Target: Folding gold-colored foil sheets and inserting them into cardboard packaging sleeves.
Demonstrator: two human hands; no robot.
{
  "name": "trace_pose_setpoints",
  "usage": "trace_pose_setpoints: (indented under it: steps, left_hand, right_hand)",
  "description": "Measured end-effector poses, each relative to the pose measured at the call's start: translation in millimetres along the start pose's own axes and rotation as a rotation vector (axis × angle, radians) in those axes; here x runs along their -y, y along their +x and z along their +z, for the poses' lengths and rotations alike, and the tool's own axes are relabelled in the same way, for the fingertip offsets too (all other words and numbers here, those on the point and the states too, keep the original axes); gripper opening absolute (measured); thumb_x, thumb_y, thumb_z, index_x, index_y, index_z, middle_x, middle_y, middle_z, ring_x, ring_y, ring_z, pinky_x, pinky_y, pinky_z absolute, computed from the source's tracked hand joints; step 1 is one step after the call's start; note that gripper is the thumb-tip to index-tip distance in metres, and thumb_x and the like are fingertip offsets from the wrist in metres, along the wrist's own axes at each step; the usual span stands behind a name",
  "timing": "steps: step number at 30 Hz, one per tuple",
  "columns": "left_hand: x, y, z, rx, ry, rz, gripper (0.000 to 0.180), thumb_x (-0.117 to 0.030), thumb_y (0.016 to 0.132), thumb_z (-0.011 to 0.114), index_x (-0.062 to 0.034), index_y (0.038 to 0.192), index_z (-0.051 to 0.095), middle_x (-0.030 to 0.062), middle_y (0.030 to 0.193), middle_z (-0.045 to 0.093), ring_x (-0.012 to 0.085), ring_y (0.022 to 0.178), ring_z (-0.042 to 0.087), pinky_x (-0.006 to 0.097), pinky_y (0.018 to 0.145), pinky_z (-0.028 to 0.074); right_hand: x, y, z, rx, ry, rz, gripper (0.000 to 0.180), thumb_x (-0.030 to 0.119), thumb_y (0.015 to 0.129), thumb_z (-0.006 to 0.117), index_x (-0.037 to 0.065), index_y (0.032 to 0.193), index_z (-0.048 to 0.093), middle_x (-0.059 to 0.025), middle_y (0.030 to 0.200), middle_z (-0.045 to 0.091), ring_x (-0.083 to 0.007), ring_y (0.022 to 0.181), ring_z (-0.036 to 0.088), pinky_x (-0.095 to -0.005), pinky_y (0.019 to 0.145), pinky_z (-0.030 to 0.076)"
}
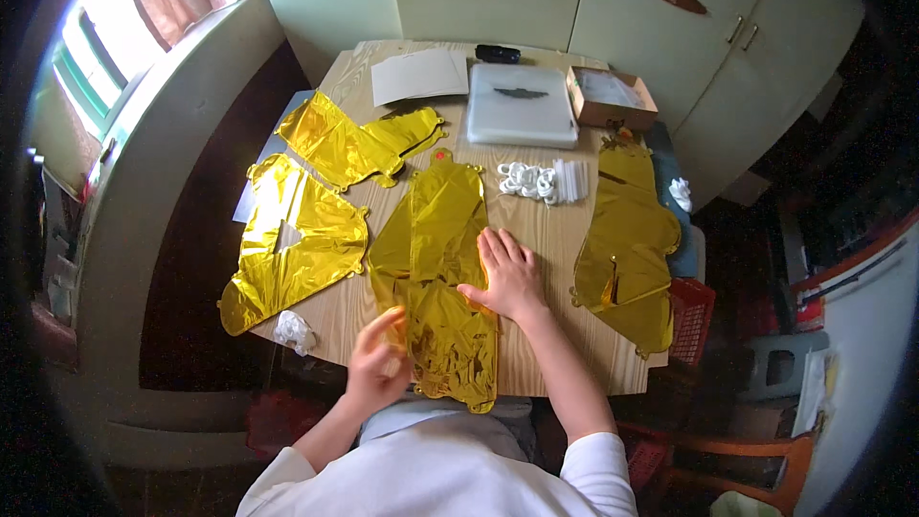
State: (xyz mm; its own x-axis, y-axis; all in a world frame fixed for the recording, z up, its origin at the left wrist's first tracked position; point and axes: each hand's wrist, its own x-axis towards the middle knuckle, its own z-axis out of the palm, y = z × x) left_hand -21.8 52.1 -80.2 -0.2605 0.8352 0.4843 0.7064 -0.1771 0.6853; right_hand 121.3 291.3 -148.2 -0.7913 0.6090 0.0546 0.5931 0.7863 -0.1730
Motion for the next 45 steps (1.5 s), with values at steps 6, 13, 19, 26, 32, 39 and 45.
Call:
trace_pose_setpoints:
  steps: [6,13,19,26,32,39,45]
  left_hand:
    - [-4,13,45,0.206,-0.043,0.127,0.018,-0.007,0.071,0.07,-0.006,0.085,0.059,0.023,0.132,0.051,0.0428,0.128,0.047,0.054,0.106,0.036]
    - [11,-1,44,0.117,-0.086,0.164,0.017,-0.005,0.07,0.068,-0.0051,0.084,0.057,0.0224,0.131,0.051,0.0448,0.129,0.045,0.059,0.108,0.032]
    - [36,-39,6,-0.181,-0.283,-0.21,0.012,0.006,0.075,0.06,-0.0013,0.082,0.053,0.0226,0.133,0.049,0.0361,0.128,0.048,0.045,0.105,0.04]
    - [40,-63,11,-0.242,-0.435,-0.293,0.013,0.006,0.078,0.059,-0.0006,0.086,0.053,0.0243,0.14,0.044,0.0365,0.133,0.044,0.044,0.108,0.036]
    - [38,-62,12,-0.218,-0.412,-0.268,0.013,0.005,0.075,0.062,-0.0003,0.084,0.054,0.027,0.142,0.042,0.0395,0.132,0.045,0.042,0.108,0.035]
    - [17,-39,14,-0.01,-0.368,-0.035,0.013,0.005,0.071,0.062,0.0,0.075,0.051,0.0313,0.143,0.041,0.0494,0.135,0.038,0.047,0.108,0.035]
    - [16,-27,31,0.116,-0.257,0.08,0.014,0.001,0.07,0.065,-0.0015,0.079,0.054,0.0286,0.141,0.042,0.0521,0.134,0.036,0.056,0.11,0.033]
  right_hand:
    - [1,0,2,-0.014,-0.012,-0.001,0.097,0.073,0.083,0.047,0.006,0.151,0.029,-0.0075,0.157,0.028,-0.0241,0.146,0.022,-0.0429,0.115,0.019]
    - [3,2,0,0.037,-0.019,0.006,0.098,0.073,0.084,0.047,0.007,0.152,0.026,-0.0068,0.159,0.024,-0.024,0.147,0.019,-0.042,0.116,0.018]
    - [2,1,-2,0.065,0.002,0.018,0.098,0.075,0.085,0.041,0.006,0.153,0.023,-0.0081,0.16,0.022,-0.0237,0.147,0.017,-0.042,0.118,0.014]
    - [25,14,-20,-0.017,0.056,-0.154,0.082,0.067,0.095,0.031,0.009,0.153,0.023,-0.0062,0.161,0.018,-0.0231,0.149,0.01,-0.0492,0.12,0.006]
    - [75,27,-5,0.036,0.029,-0.506,0.06,0.046,0.098,0.044,0.011,0.147,0.038,-0.0058,0.155,0.033,-0.0275,0.144,0.029,-0.0541,0.118,0.018]
    - [78,29,7,0.07,0.009,-0.54,0.058,0.039,0.093,0.053,0.01,0.143,0.044,-0.0073,0.148,0.042,-0.0279,0.143,0.029,-0.0532,0.117,0.022]
    - [60,32,18,-0.171,-0.158,-0.59,0.051,0.032,0.089,0.059,0.005,0.131,0.055,-0.0108,0.141,0.049,-0.0286,0.138,0.037,-0.0485,0.115,0.027]
